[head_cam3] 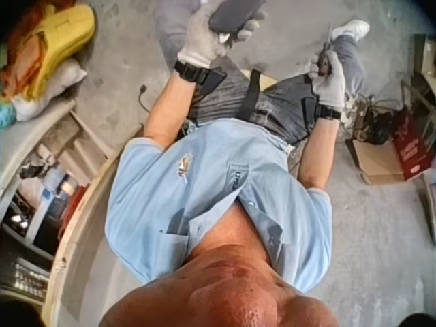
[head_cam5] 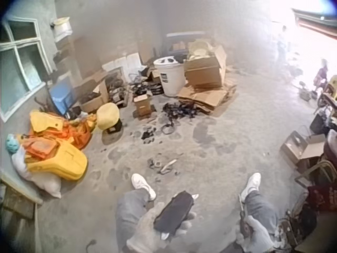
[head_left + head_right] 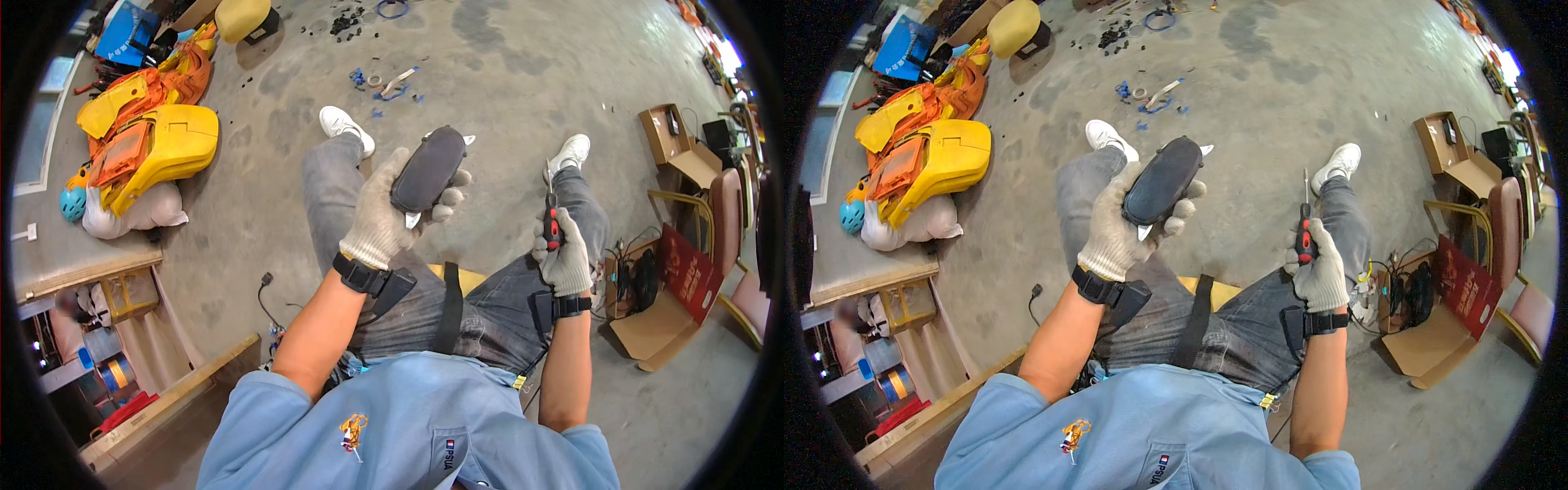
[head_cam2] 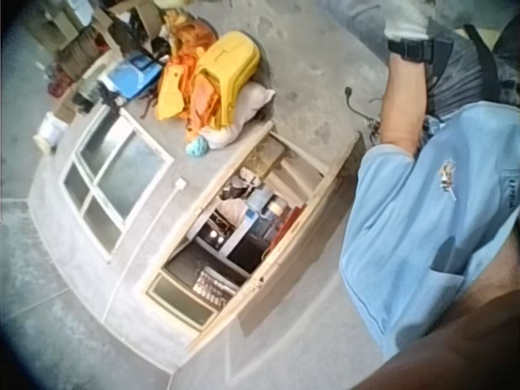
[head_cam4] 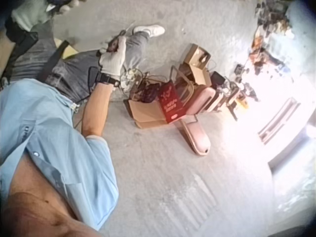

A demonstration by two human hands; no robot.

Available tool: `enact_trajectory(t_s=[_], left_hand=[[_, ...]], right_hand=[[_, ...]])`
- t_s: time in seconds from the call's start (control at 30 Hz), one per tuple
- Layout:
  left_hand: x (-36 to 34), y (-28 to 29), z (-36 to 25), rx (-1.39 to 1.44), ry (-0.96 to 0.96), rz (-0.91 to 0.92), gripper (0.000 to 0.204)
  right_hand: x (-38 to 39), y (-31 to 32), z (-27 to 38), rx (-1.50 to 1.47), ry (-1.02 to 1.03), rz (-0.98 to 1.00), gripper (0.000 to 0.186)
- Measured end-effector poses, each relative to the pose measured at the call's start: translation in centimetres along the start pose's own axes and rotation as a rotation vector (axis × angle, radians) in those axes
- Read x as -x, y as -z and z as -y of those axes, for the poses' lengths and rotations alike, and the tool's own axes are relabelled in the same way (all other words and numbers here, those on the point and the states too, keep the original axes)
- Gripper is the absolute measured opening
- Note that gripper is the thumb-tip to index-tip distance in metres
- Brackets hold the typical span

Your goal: The recorder uses a screwdriver to disassemble or adjust a mechanical component while seated in a workshop.

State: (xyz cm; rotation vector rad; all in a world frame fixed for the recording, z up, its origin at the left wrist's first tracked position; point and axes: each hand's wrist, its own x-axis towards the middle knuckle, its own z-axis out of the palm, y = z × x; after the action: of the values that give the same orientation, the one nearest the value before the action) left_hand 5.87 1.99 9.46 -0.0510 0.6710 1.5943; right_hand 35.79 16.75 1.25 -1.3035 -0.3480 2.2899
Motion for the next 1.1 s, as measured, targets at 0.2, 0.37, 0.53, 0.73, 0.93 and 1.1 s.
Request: enact_trajectory(t_s=[0.2, 0.37, 0.53, 0.73, 0.93, 1.1], left_hand=[[0.0, -0.3, 0.4, 0.013, 0.008, 0.018, 0.067], [0.0, -0.3, 0.4, -0.029, -0.036, 0.077, 0.073], [0.1, -0.1, 0.5, 0.006, -0.021, 0.115, 0.075], [0.1, 0.1, 0.7, 0.048, -0.023, 0.201, 0.078], [0.6, 0.0, 0.4, -0.054, -0.017, 0.198, 0.077], [1.1, -0.6, -0.1, -0.150, 0.019, 0.192, 0.070]], right_hand=[[-0.1, 0.0, 0.2, -0.039, -0.069, 0.041, 0.029], [0.0, 0.0, 0.1, -0.004, -0.041, 0.064, 0.048], [-0.2, 0.3, 0.1, -0.007, -0.073, 0.046, 0.031], [-0.4, 0.5, 0.0, -0.006, -0.078, 0.072, 0.033], [-0.1, 0.2, 0.1, 0.007, -0.047, 0.095, 0.047], [-0.1, 0.2, 0.0, 0.017, -0.049, 0.087, 0.047]])
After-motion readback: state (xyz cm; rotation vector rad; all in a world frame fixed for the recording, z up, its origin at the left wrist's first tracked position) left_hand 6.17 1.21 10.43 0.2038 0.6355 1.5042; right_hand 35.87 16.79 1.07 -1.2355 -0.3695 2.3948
